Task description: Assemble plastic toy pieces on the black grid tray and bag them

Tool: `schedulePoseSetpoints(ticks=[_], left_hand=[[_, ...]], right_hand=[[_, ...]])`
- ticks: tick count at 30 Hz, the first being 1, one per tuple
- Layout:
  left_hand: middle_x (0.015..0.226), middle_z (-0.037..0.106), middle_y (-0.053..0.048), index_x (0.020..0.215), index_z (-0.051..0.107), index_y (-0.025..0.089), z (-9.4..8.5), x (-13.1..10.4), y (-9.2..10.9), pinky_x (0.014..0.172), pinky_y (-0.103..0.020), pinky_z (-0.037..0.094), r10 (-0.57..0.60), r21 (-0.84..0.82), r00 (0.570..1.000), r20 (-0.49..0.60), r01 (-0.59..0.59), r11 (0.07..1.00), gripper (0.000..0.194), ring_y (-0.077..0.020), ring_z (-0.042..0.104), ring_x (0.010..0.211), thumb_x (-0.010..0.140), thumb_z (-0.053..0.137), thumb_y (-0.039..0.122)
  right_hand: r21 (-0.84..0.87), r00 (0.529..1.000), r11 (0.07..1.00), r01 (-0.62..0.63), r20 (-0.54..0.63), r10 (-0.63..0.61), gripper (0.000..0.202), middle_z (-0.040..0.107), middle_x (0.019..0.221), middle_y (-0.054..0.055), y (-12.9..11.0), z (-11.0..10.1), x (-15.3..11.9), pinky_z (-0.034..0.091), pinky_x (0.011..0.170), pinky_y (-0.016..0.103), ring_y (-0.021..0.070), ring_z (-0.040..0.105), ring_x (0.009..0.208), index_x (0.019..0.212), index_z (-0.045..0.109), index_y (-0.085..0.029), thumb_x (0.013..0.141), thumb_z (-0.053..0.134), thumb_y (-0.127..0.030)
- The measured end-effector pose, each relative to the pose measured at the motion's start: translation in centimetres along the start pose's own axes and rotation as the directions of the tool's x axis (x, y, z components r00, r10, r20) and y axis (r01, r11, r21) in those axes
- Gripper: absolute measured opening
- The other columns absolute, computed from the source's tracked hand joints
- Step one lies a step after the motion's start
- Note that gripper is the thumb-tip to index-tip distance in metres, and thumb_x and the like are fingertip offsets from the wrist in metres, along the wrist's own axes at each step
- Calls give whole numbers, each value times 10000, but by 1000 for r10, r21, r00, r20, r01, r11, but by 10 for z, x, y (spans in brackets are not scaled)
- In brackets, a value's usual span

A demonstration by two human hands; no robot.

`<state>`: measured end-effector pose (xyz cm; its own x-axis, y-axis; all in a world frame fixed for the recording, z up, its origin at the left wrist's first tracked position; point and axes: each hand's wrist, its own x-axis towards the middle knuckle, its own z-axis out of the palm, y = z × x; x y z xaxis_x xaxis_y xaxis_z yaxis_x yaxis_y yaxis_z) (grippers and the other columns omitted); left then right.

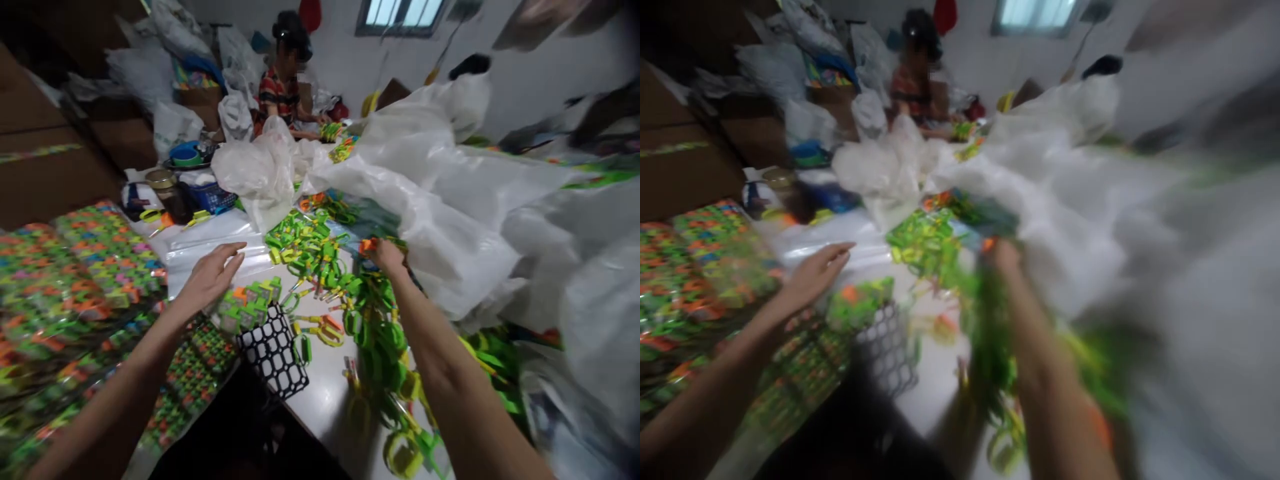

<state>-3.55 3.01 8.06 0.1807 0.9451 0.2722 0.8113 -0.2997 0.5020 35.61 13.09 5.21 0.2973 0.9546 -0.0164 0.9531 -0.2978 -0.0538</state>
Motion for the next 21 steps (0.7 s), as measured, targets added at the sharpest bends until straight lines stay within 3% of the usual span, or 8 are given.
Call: schedulePoseSetpoints(ticks=[4,7,10,12,13,14,17,21], left_hand=[[1258,637,-96,1270,581,150,-22,-11,2,1035,-399,463,-14,37,999,47,12,999,594,-259,593,1162,954,275,549],[1336,586,-87,1307,556,178,-8,-19,14,1059,-401,444,75,48,992,97,-80,996,568,-253,553,1222,974,273,540],[1452,482,-85,1370,502,212,20,-19,28,1096,-409,400,224,100,959,174,-243,965,518,-254,462,1321,989,309,504],[1452,475,-101,1369,503,222,37,-16,32,1069,-417,417,283,154,921,268,-331,931,469,-262,475,1306,995,343,456],[1412,510,-112,1352,518,219,44,-15,32,1035,-416,443,285,182,906,314,-352,918,447,-263,514,1260,998,348,432],[1352,553,-119,1332,536,214,48,-15,30,993,-410,468,274,211,896,348,-360,909,430,-260,558,1197,1000,345,410],[1194,628,-103,1288,568,202,52,-15,19,935,-375,489,238,268,896,375,-350,898,402,-235,610,1071,1001,334,360],[1181,633,-97,1278,571,183,46,-18,5,970,-367,465,226,274,915,335,-324,905,400,-227,590,1101,994,330,331]], right_hand=[[53,1000,998,-24,-5,25,303,668,1018,225,-2,9,10,451,756,277,235,633,937,1052,695,-47,911,564,-282],[115,986,987,114,-138,-98,236,638,1112,201,-2,0,-9,458,830,290,248,595,1024,1017,711,-77,896,572,-224],[170,893,890,423,-247,-377,146,627,1102,164,-18,-9,-66,458,880,312,241,579,1018,907,716,-108,857,604,-186],[224,791,758,612,-200,-579,120,629,1082,135,-40,-6,-120,460,879,317,224,583,985,843,705,-140,858,597,-190],[260,734,689,677,-163,-660,119,628,1093,122,-53,0,-149,458,882,315,215,582,982,868,701,-157,864,586,-187],[277,707,661,698,-114,-698,119,630,1093,118,-67,7,-176,459,874,312,211,583,973,886,693,-161,865,577,-176],[242,737,718,652,18,-675,165,643,1042,127,-99,34,-239,461,801,292,206,593,924,952,675,-148,904,518,-151],[106,770,767,633,22,-638,244,634,1151,130,-101,60,-259,459,850,341,225,596,982,1045,670,-168,948,450,-129]])
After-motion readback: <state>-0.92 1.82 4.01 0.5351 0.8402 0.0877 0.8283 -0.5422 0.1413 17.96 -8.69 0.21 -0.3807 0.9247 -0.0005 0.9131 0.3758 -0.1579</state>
